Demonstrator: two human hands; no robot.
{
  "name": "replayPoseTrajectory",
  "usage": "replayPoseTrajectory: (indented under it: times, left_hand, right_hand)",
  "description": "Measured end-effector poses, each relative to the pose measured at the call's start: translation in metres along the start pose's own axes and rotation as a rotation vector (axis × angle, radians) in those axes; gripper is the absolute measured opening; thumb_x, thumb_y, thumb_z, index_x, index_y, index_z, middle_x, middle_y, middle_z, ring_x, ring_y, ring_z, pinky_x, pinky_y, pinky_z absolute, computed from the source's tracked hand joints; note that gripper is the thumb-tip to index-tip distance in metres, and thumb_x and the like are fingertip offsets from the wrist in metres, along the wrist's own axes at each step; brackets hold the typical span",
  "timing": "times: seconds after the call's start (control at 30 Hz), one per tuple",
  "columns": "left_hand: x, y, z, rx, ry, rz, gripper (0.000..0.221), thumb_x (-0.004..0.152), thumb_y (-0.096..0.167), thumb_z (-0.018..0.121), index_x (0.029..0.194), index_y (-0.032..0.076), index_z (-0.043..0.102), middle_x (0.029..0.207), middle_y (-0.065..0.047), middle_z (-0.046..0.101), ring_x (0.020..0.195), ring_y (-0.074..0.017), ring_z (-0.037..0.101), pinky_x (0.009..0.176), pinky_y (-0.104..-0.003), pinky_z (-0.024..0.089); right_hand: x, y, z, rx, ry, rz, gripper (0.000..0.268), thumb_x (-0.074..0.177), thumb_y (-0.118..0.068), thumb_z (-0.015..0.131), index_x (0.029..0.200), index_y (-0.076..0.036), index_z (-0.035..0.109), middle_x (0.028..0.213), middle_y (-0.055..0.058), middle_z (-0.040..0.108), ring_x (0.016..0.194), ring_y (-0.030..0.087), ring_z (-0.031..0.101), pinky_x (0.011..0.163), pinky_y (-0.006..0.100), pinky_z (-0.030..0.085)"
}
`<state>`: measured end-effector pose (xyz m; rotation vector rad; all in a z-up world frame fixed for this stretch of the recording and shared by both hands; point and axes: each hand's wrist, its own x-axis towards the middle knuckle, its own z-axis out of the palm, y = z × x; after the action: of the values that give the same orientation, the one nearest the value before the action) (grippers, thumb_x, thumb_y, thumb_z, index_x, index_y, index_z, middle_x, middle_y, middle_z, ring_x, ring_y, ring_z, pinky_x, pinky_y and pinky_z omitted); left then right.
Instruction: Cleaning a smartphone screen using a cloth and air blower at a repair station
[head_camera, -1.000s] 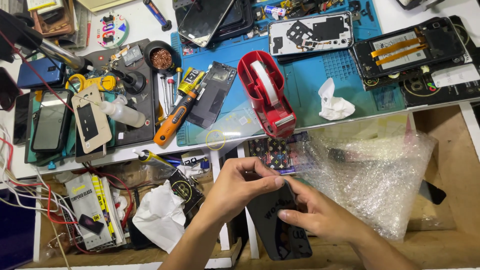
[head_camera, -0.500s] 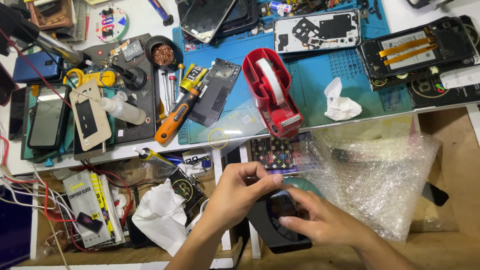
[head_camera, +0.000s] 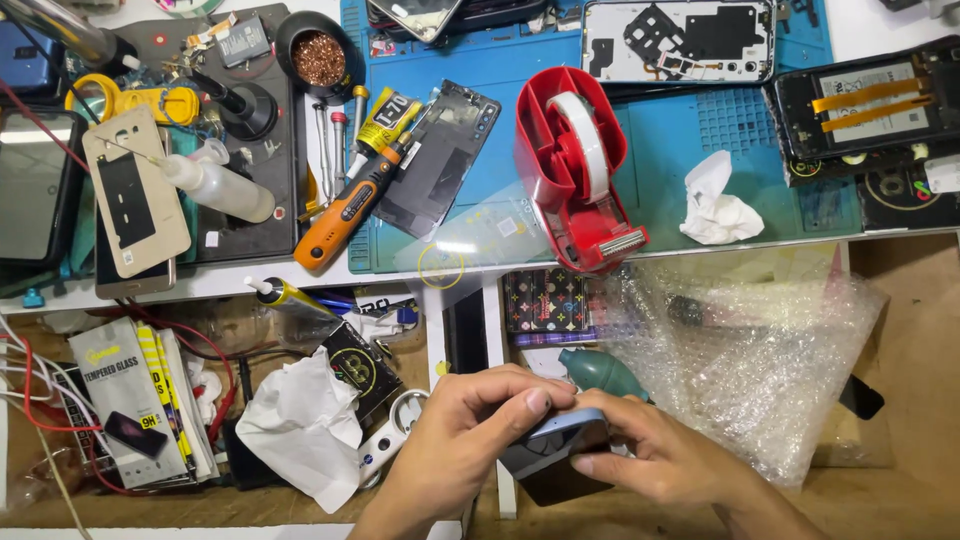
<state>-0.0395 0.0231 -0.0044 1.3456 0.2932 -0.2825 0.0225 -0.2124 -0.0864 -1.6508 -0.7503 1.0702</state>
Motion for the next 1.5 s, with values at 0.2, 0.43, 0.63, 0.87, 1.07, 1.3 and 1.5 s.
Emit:
replayPoseTrajectory:
  times: [0.2, 0.43, 0.63, 0.87, 1.07, 1.3, 1.5]
  left_hand:
    - [-0.007, -0.001, 0.005, 0.152, 0.053, 0.17, 0.02, 0.091, 0.017, 0.072, 0.107, 0.01, 0.079, 0.111, -0.011, 0.08, 0.107, -0.019, 0.077, 0.097, -0.031, 0.059]
    - [-0.01, -0.008, 0.018, 0.323, 0.174, 0.408, 0.024, 0.082, 0.006, 0.076, 0.106, 0.009, 0.077, 0.109, -0.016, 0.08, 0.103, -0.0221, 0.078, 0.096, -0.031, 0.06]
    - [-0.01, -0.01, 0.017, 0.306, 0.161, 0.402, 0.023, 0.083, 0.007, 0.077, 0.106, 0.009, 0.077, 0.109, -0.016, 0.079, 0.104, -0.0223, 0.078, 0.098, -0.031, 0.06]
    - [-0.009, -0.012, 0.017, 0.24, 0.159, 0.323, 0.019, 0.084, 0.011, 0.077, 0.103, 0.01, 0.078, 0.106, -0.014, 0.08, 0.102, -0.0207, 0.078, 0.094, -0.031, 0.06]
    - [-0.007, -0.021, 0.019, 0.137, 0.163, 0.263, 0.018, 0.084, 0.011, 0.079, 0.101, 0.009, 0.079, 0.103, -0.012, 0.08, 0.101, -0.0196, 0.077, 0.093, -0.031, 0.06]
    - [-0.005, -0.021, 0.023, 0.091, 0.209, 0.202, 0.015, 0.082, 0.009, 0.08, 0.097, 0.008, 0.08, 0.097, -0.01, 0.08, 0.096, -0.018, 0.077, 0.089, -0.029, 0.06]
    - [-0.003, -0.029, 0.023, 0.017, 0.217, 0.083, 0.017, 0.079, 0.01, 0.082, 0.095, 0.007, 0.082, 0.099, -0.01, 0.08, 0.097, -0.0169, 0.077, 0.09, -0.028, 0.06]
  right_hand:
    - [0.004, -0.005, 0.003, 0.143, 0.013, -0.018, 0.032, 0.093, -0.021, 0.074, 0.124, -0.011, 0.068, 0.089, -0.002, 0.071, 0.08, 0.011, 0.064, 0.073, 0.029, 0.052]
    - [0.006, -0.012, 0.002, 0.143, 0.027, -0.105, 0.031, 0.095, -0.02, 0.071, 0.124, -0.009, 0.067, 0.084, 0.001, 0.072, 0.071, 0.012, 0.066, 0.063, 0.029, 0.053]
    - [0.007, -0.019, 0.001, 0.168, -0.001, -0.114, 0.028, 0.097, -0.017, 0.068, 0.123, -0.008, 0.065, 0.083, 0.0, 0.069, 0.067, 0.01, 0.062, 0.06, 0.027, 0.051]
    - [0.001, -0.015, 0.002, -0.028, 0.078, -0.073, 0.047, 0.09, -0.037, 0.066, 0.131, -0.015, 0.067, 0.106, -0.004, 0.078, 0.082, 0.012, 0.066, 0.076, 0.029, 0.048]
    - [0.005, -0.014, 0.004, -0.043, 0.14, -0.19, 0.052, 0.102, -0.052, 0.045, 0.122, -0.011, 0.069, 0.103, -0.004, 0.077, 0.086, 0.011, 0.074, 0.078, 0.028, 0.048]
    - [0.009, -0.029, 0.003, 0.027, 0.187, -0.153, 0.053, 0.102, -0.053, 0.043, 0.112, -0.011, 0.074, 0.099, -0.005, 0.079, 0.081, 0.01, 0.072, 0.073, 0.028, 0.051]
    - [0.008, -0.03, 0.004, 0.169, 0.191, -0.045, 0.047, 0.099, -0.046, 0.052, 0.102, -0.007, 0.076, 0.073, -0.006, 0.06, 0.062, 0.007, 0.052, 0.053, 0.026, 0.042]
